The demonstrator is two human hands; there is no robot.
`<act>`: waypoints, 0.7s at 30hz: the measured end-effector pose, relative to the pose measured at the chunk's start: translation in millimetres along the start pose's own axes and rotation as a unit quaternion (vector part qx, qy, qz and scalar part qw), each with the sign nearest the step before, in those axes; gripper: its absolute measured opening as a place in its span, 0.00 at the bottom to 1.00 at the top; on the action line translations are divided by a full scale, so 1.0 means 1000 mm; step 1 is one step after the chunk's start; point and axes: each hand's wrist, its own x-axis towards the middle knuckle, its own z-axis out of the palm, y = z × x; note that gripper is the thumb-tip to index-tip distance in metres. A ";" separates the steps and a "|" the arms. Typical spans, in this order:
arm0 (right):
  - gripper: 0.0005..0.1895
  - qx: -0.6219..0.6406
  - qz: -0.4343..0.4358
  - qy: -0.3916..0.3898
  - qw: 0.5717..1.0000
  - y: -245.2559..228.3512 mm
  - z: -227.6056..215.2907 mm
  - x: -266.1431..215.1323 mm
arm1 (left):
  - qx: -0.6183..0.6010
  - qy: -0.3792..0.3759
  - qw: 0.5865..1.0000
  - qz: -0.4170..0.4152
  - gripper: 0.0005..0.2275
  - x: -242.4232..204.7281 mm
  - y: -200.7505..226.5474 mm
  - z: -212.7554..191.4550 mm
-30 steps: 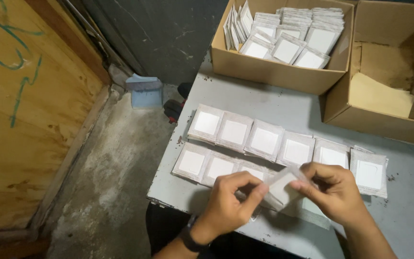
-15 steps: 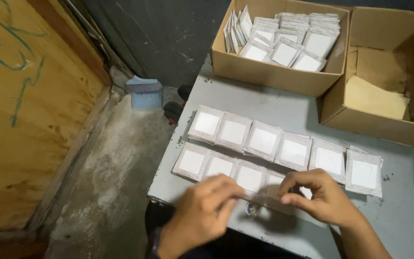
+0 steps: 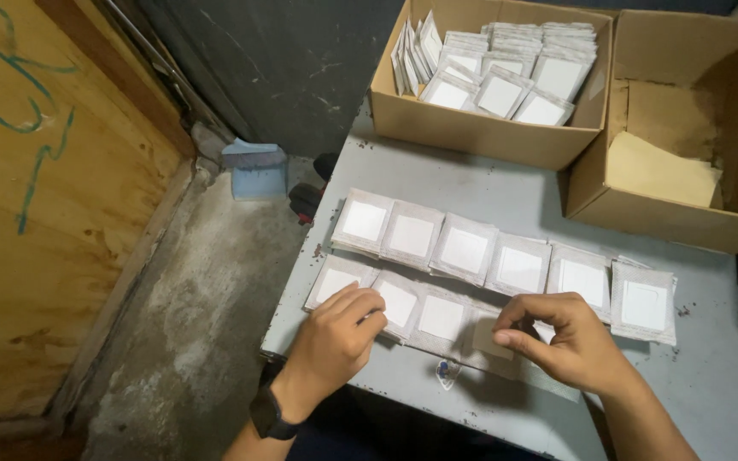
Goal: Sort and arrange small white packets from a cardboard box into organized rows on a table.
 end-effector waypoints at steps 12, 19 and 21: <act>0.09 -0.007 -0.003 -0.003 1.000 -0.005 0.001 0.003 | 0.115 -0.101 0.988 0.002 0.06 -0.009 0.007 -0.001; 0.10 -0.018 -0.001 -0.003 1.000 -0.006 0.002 0.003 | 0.124 -0.131 0.984 -0.011 0.05 -0.013 0.007 0.004; 0.10 -0.022 -0.004 -0.001 1.000 -0.008 0.003 0.004 | 0.123 -0.127 0.984 -0.016 0.05 -0.012 0.009 0.005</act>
